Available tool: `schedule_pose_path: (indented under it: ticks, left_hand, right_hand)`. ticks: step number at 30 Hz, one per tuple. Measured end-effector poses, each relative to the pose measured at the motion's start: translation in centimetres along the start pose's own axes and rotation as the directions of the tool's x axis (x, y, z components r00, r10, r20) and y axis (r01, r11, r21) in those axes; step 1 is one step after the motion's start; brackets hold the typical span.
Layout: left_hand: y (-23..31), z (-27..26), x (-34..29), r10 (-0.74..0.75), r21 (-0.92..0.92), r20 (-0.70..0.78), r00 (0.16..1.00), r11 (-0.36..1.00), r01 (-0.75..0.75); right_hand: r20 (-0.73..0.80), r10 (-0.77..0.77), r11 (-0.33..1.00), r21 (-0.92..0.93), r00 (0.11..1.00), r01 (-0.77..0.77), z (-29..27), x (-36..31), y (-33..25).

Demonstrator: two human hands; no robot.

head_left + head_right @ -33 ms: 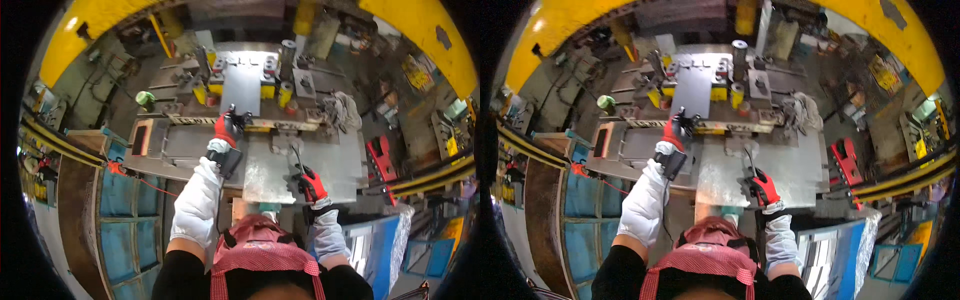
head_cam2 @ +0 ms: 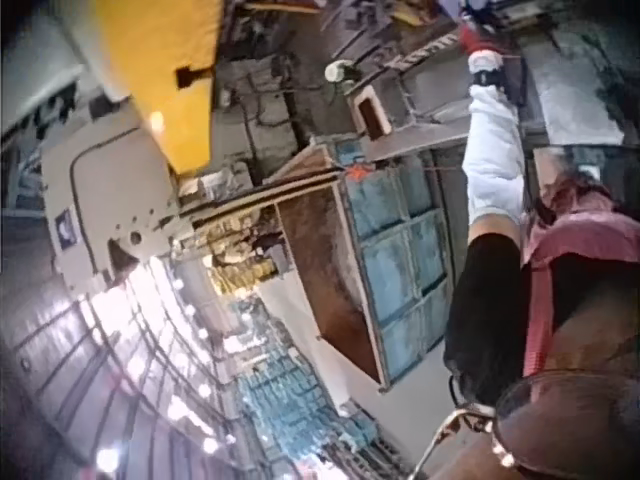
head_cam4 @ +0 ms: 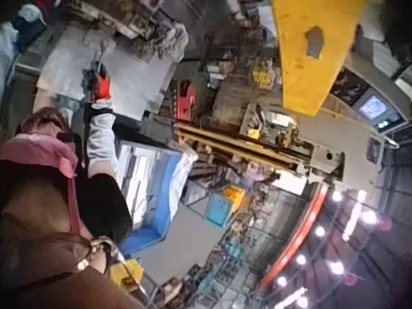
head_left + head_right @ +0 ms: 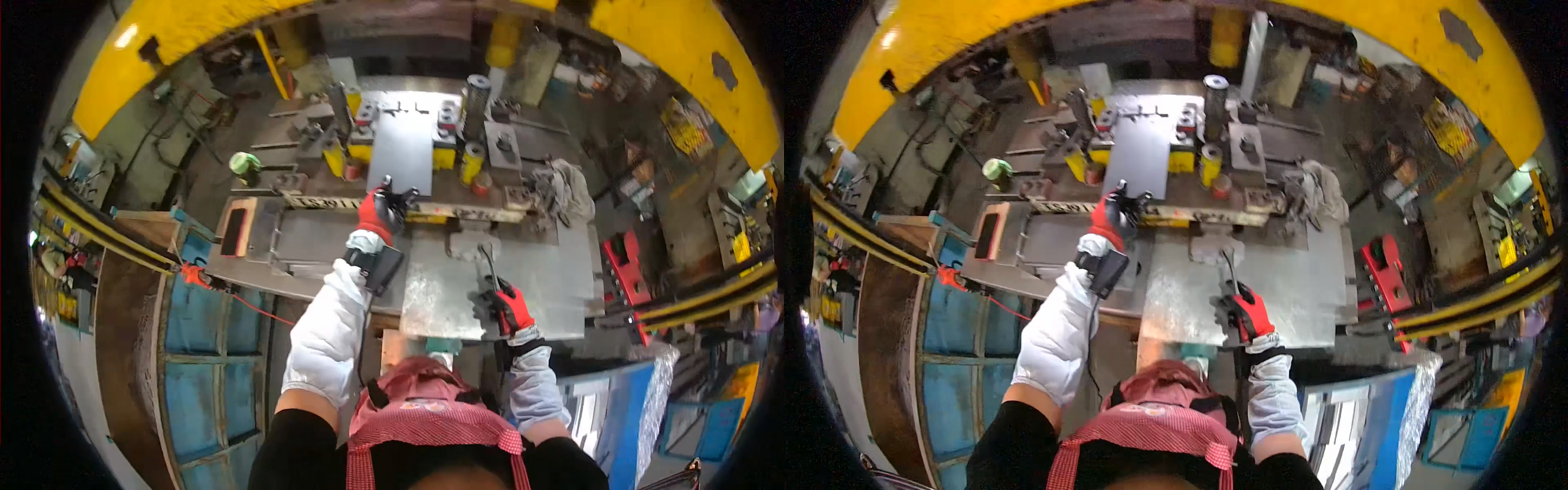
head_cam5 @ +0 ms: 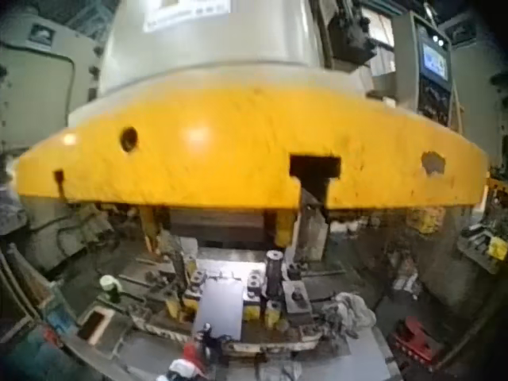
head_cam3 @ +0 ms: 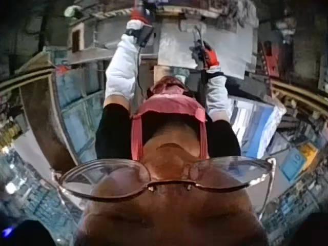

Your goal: Operating a manual industrial press to stamp holes or patterns into metal sheets.

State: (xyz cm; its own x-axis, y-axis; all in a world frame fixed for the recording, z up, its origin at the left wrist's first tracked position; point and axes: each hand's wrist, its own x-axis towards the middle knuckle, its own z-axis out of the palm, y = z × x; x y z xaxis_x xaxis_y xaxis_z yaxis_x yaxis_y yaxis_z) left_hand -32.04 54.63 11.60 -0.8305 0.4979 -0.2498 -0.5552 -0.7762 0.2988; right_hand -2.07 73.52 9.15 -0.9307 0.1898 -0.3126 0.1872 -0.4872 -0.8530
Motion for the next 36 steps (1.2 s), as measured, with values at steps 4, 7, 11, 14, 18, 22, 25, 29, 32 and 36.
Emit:
schedule_pose_path:
  ticks: [4,7,11,14,18,22,25,29,32,36]
  left_hand:
    - [-0.9,2.3,1.6,0.068,0.124,-0.065,0.996,0.991,-0.06]
    - [-0.9,3.0,3.6,0.067,0.073,-0.08,0.995,0.995,-0.062]
    - [2.3,-1.4,7.8,0.066,0.089,-0.038,0.997,0.994,-0.062]
    - [-0.2,0.1,9.5,0.044,0.145,-0.088,0.995,0.989,-0.03]
    - [-0.9,-0.8,11.3,0.107,0.241,-0.063,0.992,0.966,-0.088]
    - [2.7,-7.0,11.1,0.348,0.507,0.15,0.926,0.777,-0.374]
    - [-3.9,0.6,0.2,0.038,0.372,0.058,0.998,0.926,-0.057]
    - [-8.0,-4.9,-7.3,0.265,0.929,0.155,0.952,0.288,-0.232]
    - [-13.4,-1.1,-11.0,-0.23,0.99,-0.045,0.972,-0.137,0.014]
    - [-16.3,-2.3,-8.7,-0.415,0.876,0.151,0.897,-0.364,-0.316]
  right_hand:
    - [0.01,0.034,0.998,0.055,0.999,-0.034,-1.4,0.3,2.6]
    - [-0.013,0.024,1.0,-0.019,1.0,-0.024,-1.9,-0.8,3.3]
    - [0.023,0.024,0.999,-0.026,0.999,-0.023,0.5,-1.3,1.1]
    - [-0.041,-0.007,0.993,0.115,0.999,0.012,-0.8,-0.4,1.0]
    - [-0.062,-0.042,0.984,0.17,0.997,0.052,0.1,-1.7,0.6]
    - [-0.129,-0.046,0.997,0.055,0.991,0.053,0.0,-2.5,1.9]
    - [-0.4,-0.21,0.966,0.056,0.892,0.253,-2.5,-4.2,2.4]
    - [-0.413,-0.237,0.961,0.032,0.879,0.275,-3.8,-3.2,3.4]
    - [-0.457,-0.241,0.943,0.099,0.856,0.318,-5.3,-2.9,4.1]
    - [-0.325,-0.193,0.886,0.348,0.926,0.307,-8.1,-1.8,7.1]
